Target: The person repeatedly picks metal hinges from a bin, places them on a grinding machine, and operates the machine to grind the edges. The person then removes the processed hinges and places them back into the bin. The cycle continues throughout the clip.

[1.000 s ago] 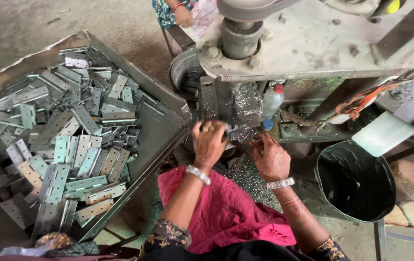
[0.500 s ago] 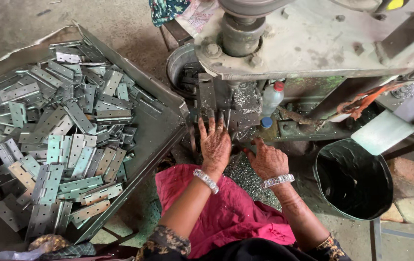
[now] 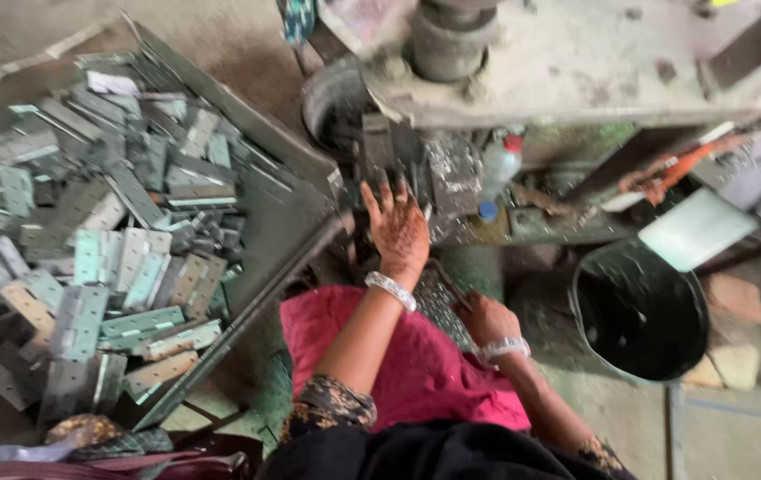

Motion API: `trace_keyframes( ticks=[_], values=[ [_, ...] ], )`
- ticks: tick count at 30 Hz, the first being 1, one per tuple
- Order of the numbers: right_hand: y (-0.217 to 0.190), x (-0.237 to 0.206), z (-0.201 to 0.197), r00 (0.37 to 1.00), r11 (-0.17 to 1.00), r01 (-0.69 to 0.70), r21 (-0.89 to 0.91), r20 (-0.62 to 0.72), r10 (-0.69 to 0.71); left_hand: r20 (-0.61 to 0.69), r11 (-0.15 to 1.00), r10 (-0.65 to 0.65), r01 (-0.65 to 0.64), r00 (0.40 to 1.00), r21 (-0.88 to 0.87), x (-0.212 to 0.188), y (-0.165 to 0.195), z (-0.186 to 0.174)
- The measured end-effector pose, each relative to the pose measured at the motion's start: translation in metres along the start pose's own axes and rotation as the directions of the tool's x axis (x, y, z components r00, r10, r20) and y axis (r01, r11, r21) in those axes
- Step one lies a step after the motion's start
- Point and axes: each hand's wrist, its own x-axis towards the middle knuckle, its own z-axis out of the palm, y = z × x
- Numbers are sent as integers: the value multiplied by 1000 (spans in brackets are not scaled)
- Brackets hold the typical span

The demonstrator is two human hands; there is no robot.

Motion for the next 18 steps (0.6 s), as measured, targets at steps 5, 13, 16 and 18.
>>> trace_keyframes(
  ticks=[5,13,16,18],
  values=[
    [-3,6,-6,999,997,20,-71,-25,-22,67,989,49,-58,997,134,4,11,-7],
    [-6,4,1,999,998,26,65,-48,-23,-10,999,47,-46,999,18,-1,5,2],
    [-3,6,-1,982,988,124,-97,-130,-136,-87,999,34,-35,996,-7,11,7,8],
    [-4,5,-3,985,983,119,-141,-107,-134,0,1000,9,-9,1000,-17,15,8,9]
  ],
)
